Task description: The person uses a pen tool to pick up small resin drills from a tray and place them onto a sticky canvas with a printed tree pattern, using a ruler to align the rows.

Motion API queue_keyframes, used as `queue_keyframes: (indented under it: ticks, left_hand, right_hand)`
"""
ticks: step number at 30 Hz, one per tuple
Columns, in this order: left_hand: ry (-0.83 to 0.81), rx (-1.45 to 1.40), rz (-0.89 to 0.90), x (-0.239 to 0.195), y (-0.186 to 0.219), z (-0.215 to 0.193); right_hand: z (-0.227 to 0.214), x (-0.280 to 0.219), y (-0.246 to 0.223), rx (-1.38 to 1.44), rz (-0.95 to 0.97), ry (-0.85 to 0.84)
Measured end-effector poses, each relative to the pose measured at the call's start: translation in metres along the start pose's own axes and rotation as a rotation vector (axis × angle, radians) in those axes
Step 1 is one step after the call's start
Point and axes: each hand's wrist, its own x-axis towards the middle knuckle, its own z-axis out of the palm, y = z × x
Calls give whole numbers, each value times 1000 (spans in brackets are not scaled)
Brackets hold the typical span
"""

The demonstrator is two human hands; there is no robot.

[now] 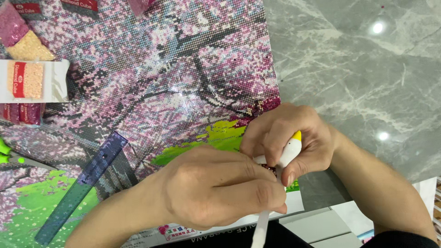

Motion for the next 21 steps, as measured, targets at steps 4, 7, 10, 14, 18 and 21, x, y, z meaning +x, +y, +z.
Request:
queue_keyframes:
  ticks: [4,7,10,14,18,21]
  left_hand:
    - [10,14,37,1,-1,1]
    - [38,37,59,2,-1,1]
    - [34,39,65,3,1,-1]
    - [18,36,44,4,3,0]
    - [-9,32,8,4,1,0]
    - [158,-75,84,9,3,-2]
  right_hand:
    - [-1,0,2,-7,-12,16]
    - [-1,0,1,-6,-17,4]
    - [-1,0,1,-18,-9,8]
    - [1,-1,2,1,-18,15]
    - [-1,-1,1,-9,-11,6]
    - [-9,-1,4,-38,-26,14]
